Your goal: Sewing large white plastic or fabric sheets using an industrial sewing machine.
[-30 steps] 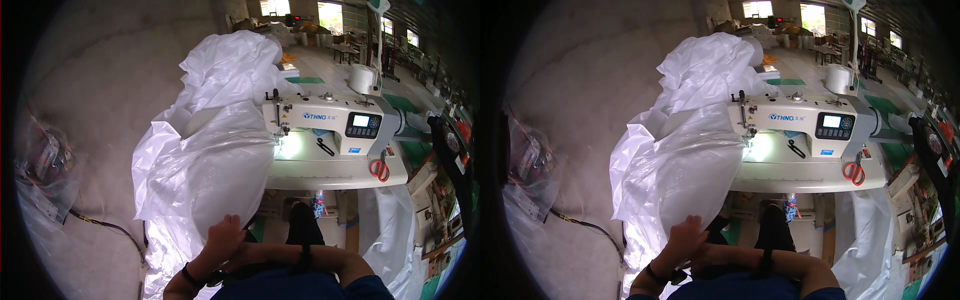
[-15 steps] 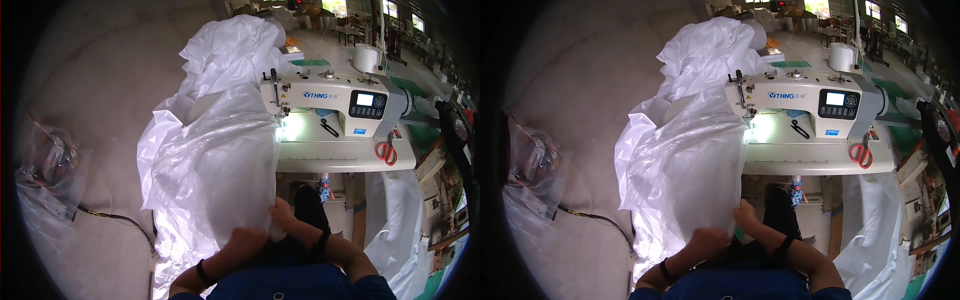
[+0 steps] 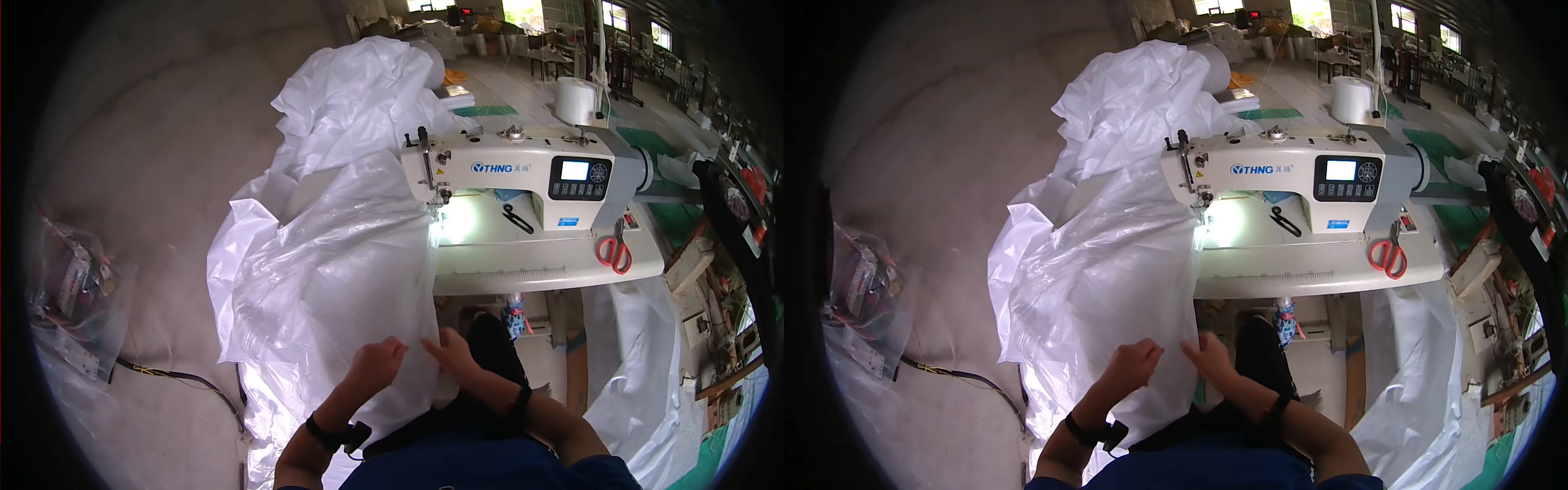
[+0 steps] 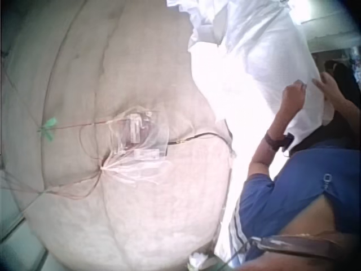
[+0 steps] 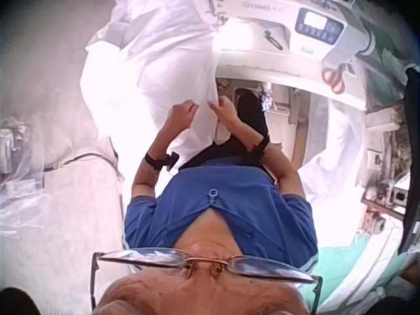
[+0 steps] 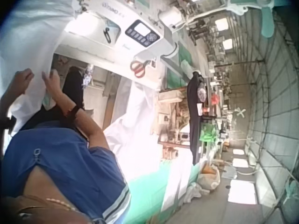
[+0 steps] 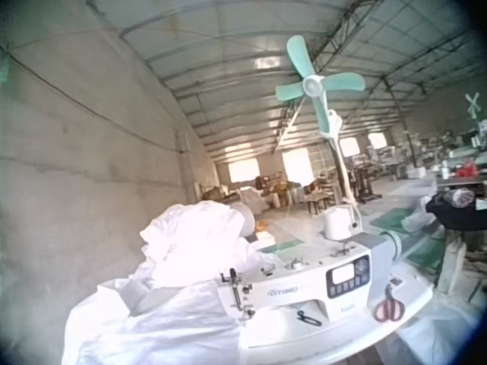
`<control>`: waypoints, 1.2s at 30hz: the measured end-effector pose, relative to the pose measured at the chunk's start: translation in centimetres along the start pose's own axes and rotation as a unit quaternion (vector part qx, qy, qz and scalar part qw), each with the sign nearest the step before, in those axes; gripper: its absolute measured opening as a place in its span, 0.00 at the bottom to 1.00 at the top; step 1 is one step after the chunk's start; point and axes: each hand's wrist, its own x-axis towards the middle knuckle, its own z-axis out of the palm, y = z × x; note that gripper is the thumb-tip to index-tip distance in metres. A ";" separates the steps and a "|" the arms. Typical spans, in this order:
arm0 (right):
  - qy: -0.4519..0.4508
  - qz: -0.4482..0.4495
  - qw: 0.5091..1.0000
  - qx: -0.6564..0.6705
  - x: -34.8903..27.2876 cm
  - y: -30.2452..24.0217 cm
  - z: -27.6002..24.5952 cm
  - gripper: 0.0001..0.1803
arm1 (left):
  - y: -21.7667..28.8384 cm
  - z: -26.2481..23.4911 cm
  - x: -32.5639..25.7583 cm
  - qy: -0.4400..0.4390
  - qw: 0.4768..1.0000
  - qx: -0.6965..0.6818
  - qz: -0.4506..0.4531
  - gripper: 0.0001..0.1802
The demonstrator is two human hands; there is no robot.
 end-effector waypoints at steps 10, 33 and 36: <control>0.055 -0.056 0.982 0.174 2.1 -0.1 -1.0 0.06 | 3.5 -1.5 2.0 -0.327 0.899 -0.261 -0.132 0.12; -0.012 0.012 0.983 0.185 1.8 -1.0 -3.1 0.11 | 3.4 4.9 7.4 0.079 0.969 0.171 0.158 0.03; 0.068 -0.065 0.994 0.064 5.4 -2.0 -3.7 0.14 | 3.6 5.0 7.5 0.086 0.970 0.151 0.169 0.03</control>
